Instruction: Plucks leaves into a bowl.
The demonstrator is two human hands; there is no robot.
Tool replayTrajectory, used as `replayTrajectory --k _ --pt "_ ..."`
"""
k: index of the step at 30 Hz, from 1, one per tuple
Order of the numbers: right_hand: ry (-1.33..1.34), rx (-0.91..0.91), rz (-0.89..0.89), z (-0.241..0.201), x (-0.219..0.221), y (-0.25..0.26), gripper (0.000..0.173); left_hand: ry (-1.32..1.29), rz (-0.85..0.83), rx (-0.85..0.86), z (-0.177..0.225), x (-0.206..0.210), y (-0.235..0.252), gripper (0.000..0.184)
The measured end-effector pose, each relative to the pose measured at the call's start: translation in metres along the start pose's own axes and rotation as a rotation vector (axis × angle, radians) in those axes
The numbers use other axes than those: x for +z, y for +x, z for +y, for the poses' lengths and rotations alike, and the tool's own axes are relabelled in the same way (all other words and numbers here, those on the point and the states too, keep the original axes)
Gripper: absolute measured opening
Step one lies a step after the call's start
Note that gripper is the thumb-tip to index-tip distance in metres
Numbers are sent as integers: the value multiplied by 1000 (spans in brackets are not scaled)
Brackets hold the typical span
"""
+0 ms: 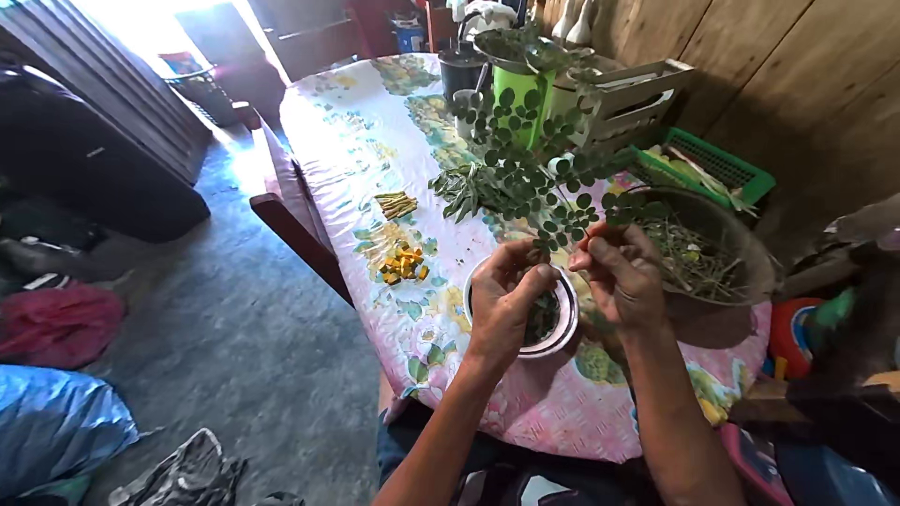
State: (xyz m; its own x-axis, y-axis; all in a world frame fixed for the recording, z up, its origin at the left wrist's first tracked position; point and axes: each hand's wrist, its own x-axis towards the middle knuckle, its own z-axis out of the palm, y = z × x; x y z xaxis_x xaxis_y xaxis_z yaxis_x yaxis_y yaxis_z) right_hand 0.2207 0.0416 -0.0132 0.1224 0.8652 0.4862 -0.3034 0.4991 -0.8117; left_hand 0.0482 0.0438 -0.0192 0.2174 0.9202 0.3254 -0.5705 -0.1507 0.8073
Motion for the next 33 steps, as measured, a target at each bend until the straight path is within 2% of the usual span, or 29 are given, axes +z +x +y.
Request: replayTrajectory --k 4,11,20,23,27,33 --pt "3 -2 2 -1 -1 0 18 -3 27 16 0 0 -3 24" --pt "6 -30 -16 2 -3 0 19 176 66 137 -3 4 -3 12" --pt "109 -87 29 -12 -23 5 22 292 175 116 -6 1 1 15" --pt "177 -115 118 -17 -25 5 23 320 102 91 -19 9 7 11" --pt "226 -130 173 -32 -30 3 20 400 -75 24 -44 48 28 9" --pt "290 -231 261 -50 -50 2 14 775 -336 65 -63 109 68 15"
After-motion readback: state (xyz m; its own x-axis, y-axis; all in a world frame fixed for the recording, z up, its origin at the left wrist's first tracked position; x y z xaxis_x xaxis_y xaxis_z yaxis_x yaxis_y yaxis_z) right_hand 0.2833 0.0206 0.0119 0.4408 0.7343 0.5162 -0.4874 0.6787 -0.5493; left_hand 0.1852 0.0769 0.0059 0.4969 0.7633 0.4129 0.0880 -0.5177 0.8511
